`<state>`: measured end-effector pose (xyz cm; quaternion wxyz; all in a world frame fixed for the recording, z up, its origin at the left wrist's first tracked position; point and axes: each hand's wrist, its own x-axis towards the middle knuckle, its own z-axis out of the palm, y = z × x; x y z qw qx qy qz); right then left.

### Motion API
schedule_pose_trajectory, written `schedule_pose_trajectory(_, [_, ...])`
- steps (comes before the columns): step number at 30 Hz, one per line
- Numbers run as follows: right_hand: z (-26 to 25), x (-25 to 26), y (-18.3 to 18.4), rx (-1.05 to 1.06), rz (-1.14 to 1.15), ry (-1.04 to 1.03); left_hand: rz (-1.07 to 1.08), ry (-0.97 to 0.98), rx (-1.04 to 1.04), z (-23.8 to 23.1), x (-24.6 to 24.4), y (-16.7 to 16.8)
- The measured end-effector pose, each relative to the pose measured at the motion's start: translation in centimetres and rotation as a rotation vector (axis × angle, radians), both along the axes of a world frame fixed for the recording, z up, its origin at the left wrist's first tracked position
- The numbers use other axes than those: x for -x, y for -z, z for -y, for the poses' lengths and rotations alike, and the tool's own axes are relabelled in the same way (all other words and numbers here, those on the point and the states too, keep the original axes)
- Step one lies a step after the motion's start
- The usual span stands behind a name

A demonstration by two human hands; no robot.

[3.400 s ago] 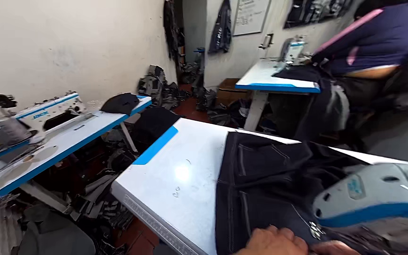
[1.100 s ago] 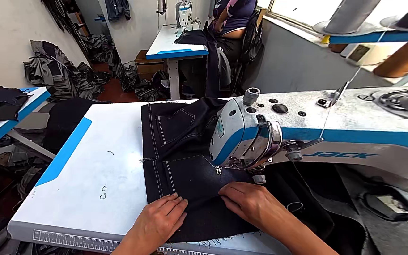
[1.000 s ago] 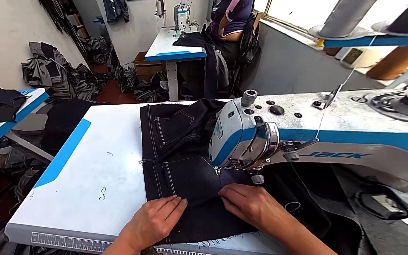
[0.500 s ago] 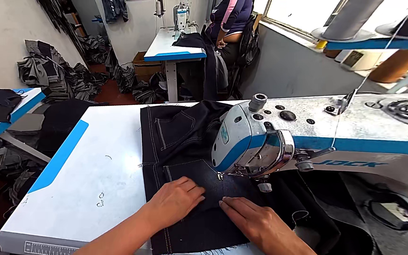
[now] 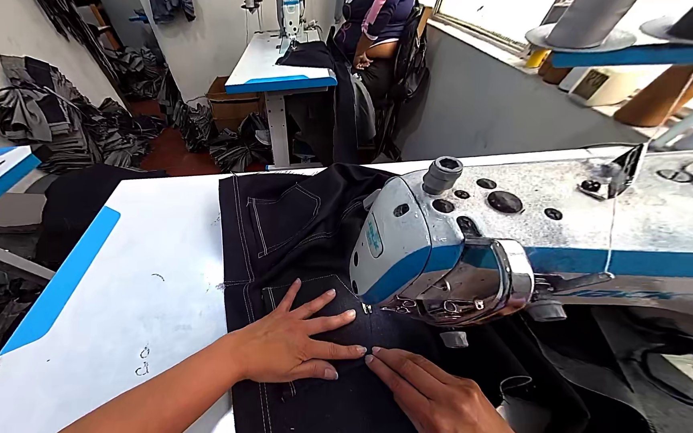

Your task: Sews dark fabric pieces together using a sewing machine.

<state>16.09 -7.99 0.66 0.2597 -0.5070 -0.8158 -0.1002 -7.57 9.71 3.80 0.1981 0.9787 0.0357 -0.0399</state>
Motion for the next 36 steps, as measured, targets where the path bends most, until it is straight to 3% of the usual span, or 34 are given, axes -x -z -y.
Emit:
schedule_pose_trajectory(6, [0.0, 0.5, -0.1, 0.038, -0.066, 0.062, 0.034, 0.042, -0.138, 0.0, 0.0, 0.6])
schedule_pose_trajectory(18, [0.8, 0.0, 1.4, 0.018, -0.083, 0.044, 0.141, -0.007, -0.214, 0.8, 0.1, 1.7])
schedule_pose_trajectory(36, [0.9, -1.7, 0.4, 0.141, -0.063, -0.043, 0.134, -0.071, -0.179, 1.9, 0.0, 1.7])
